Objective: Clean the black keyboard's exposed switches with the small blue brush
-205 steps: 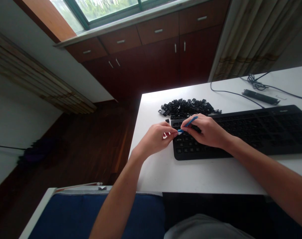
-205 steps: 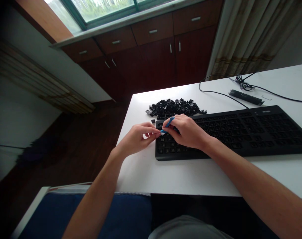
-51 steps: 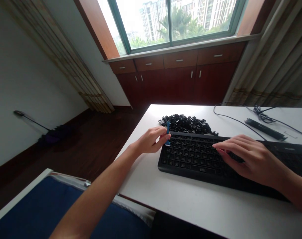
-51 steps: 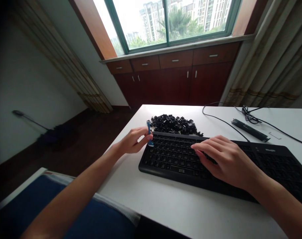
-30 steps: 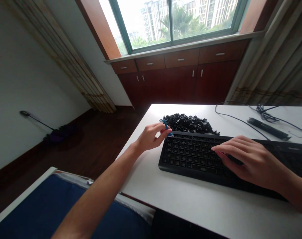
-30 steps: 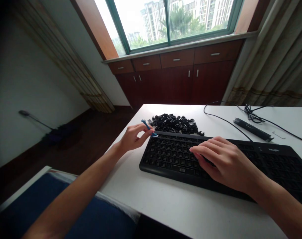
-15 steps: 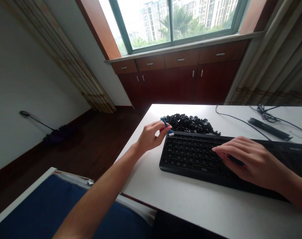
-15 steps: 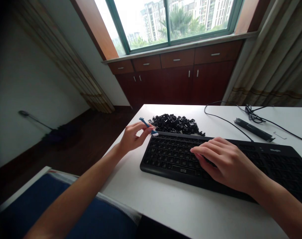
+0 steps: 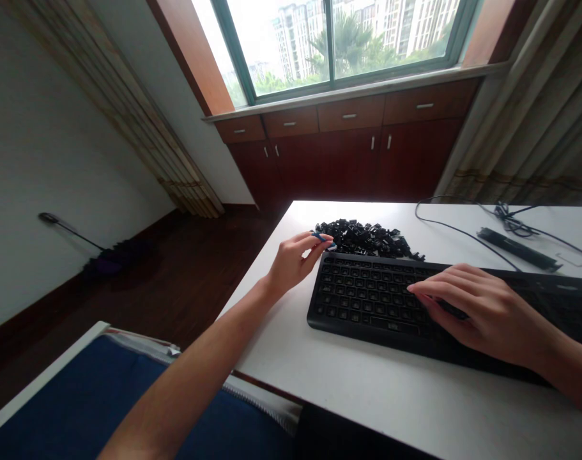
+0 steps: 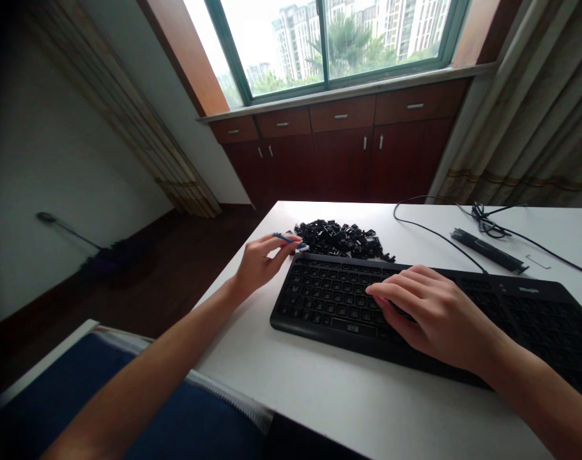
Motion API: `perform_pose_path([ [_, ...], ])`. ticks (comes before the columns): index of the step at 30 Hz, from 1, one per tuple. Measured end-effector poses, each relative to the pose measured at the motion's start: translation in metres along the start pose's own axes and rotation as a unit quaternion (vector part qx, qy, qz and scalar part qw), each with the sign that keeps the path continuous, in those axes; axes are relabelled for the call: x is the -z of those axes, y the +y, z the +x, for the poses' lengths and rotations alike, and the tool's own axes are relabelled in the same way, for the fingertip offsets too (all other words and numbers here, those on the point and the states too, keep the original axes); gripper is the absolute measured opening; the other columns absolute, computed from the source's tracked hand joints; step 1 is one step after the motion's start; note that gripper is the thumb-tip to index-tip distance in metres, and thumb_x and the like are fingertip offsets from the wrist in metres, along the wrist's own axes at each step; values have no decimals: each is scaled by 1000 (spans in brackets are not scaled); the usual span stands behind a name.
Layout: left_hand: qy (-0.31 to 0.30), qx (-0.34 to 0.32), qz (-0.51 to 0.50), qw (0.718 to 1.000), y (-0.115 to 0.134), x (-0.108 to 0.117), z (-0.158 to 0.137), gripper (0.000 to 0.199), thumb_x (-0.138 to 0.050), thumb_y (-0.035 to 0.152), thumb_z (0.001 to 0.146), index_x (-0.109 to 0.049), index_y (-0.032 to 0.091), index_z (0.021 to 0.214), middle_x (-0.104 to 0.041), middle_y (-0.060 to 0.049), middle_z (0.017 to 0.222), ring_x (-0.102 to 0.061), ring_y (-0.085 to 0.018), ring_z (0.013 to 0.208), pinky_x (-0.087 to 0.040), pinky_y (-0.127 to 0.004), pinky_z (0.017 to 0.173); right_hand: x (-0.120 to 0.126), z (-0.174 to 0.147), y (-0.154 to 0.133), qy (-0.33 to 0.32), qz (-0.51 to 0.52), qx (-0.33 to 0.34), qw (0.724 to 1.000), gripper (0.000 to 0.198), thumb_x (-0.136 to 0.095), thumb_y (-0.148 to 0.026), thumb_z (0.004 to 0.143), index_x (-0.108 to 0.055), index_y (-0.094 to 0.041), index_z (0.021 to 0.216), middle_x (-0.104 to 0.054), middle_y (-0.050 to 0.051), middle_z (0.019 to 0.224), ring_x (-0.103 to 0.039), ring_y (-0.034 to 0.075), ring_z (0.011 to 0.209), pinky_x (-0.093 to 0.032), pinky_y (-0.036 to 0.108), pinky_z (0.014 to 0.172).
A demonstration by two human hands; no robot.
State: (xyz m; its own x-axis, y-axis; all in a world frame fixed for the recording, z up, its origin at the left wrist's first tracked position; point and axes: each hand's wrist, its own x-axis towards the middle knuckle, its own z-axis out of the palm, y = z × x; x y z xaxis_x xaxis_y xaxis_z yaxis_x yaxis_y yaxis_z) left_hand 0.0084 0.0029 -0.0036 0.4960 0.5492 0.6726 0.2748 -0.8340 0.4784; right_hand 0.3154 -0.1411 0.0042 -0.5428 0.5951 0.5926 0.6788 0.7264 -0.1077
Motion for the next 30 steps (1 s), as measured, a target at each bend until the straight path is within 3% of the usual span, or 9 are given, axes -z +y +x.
perform_pose_path([
  [4, 27, 15, -1, 1000, 1, 3, 0, 14, -64, 26, 92, -73, 16, 96, -75, -8, 96, -70, -17, 87, -58, -30, 82, 0, 0, 0, -1, 1, -4, 1000, 37, -67, -10, 81, -63, -21, 117, -73, 3, 95, -67, 16, 79, -51, 34, 78],
  [9, -13, 35, -55, 998, 2, 9, -1, 17, -66, 28, 90, -71, 14, 82, -74, -9, 84, -69, -17, 77, -58, -31, 73, 0, 0, 0, -1, 1, -6, 1000, 37, -67, -10, 81, -63, -20, 116, -73, 3, 95, -67, 16, 79, -51, 33, 77],
  [14, -72, 37, -147, 986, 2, 18, -1, 15, -65, 24, 90, -72, 13, 85, -74, -9, 81, -68, -16, 71, -57, -28, 66, 0, 0, -1, 4, -3, -6, 1000, 35, -67, -10, 81, -63, -20, 114, -73, 3, 95, -66, 16, 80, -50, 33, 79],
  [21, -169, 102, -212, 957, 5, 16, -1, 24, -65, 33, 90, -74, 10, 87, -74, -10, 76, -69, -15, 64, -59, -25, 59, 2, 1, -2, 0, -9, -10, 1000, 31, -65, -13, 83, -64, -21, 113, -74, 3, 95, -68, 17, 79, -50, 34, 79],
  [30, -203, 140, -249, 937, 3, 21, -1, 25, -67, 35, 89, -75, 11, 90, -75, -12, 82, -72, -18, 69, -64, -26, 61, 1, 1, -2, -3, -10, -3, 1000, 32, -66, -12, 83, -63, -21, 113, -73, 2, 95, -66, 15, 80, -49, 33, 79],
])
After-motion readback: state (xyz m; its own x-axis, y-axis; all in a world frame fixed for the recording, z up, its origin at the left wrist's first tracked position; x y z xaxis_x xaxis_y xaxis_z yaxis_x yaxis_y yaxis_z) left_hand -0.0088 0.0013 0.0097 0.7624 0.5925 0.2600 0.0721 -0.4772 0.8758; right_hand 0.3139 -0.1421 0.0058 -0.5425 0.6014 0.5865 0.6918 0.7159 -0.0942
